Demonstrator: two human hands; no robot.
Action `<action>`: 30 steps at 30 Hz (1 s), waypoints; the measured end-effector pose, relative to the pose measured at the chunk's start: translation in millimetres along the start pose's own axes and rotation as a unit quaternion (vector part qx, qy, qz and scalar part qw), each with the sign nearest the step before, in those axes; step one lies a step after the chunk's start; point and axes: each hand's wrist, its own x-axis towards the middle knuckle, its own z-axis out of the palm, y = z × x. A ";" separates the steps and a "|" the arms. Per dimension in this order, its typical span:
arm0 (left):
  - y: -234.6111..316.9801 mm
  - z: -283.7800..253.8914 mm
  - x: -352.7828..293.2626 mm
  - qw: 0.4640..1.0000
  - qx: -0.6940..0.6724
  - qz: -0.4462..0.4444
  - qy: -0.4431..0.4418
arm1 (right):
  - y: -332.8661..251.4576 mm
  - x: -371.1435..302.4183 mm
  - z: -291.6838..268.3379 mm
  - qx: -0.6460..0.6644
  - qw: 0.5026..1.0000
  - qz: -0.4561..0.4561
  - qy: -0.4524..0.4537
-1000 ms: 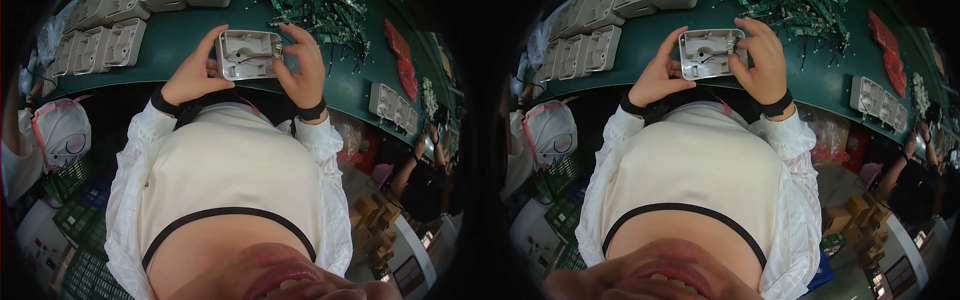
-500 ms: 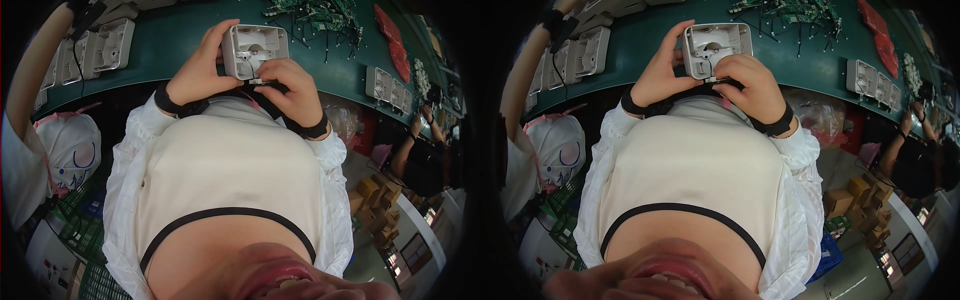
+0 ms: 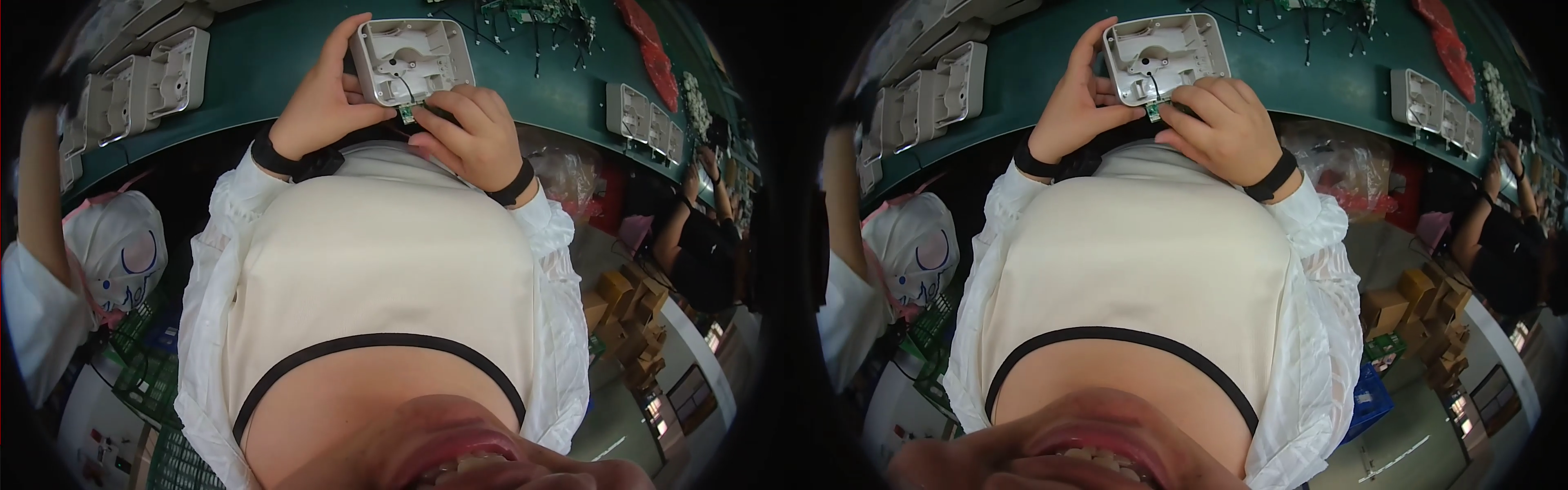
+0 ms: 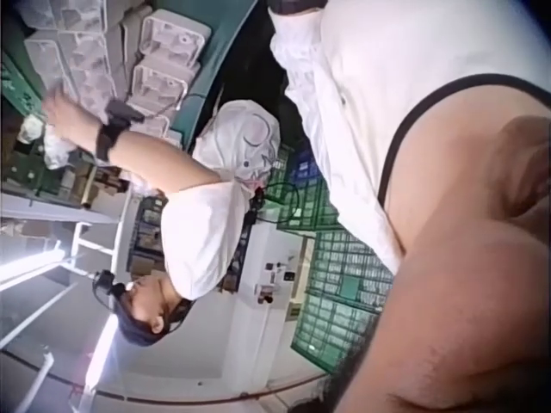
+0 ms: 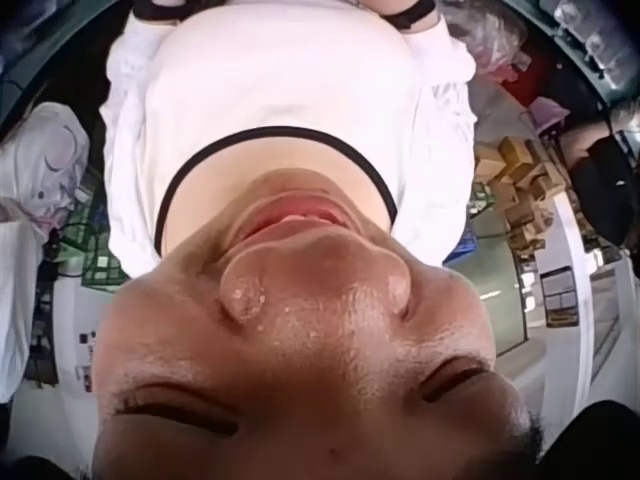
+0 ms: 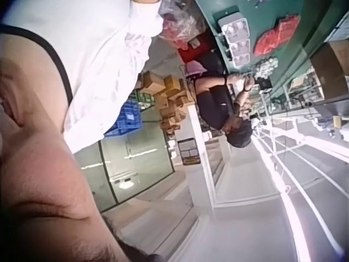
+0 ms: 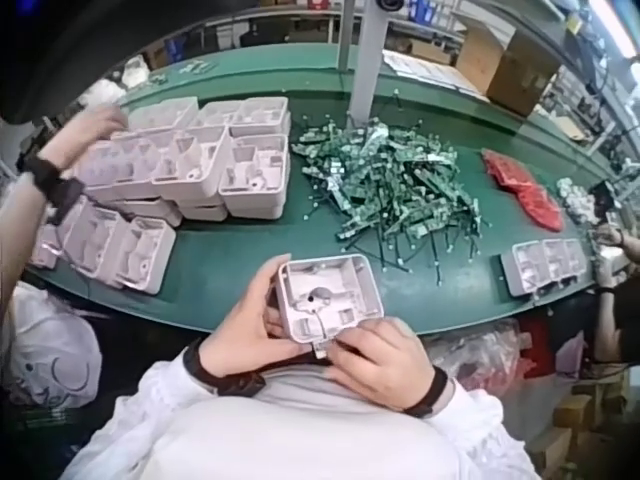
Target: Assembling electronic circuit boards into plastic housings on a factory production line.
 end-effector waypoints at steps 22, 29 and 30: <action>31.4 22.2 22.8 0.996 -0.039 0.011 -0.081 | 0.2 3.0 -30.4 -0.043 0.996 0.055 -0.063; 24.5 91.4 75.1 0.979 -0.038 0.056 -0.194 | 9.2 -48.1 -81.7 -0.128 0.983 0.123 -0.038; 21.0 105.9 84.7 0.972 -0.086 0.032 -0.218 | 15.7 -57.3 -90.3 -0.151 0.979 0.134 -0.034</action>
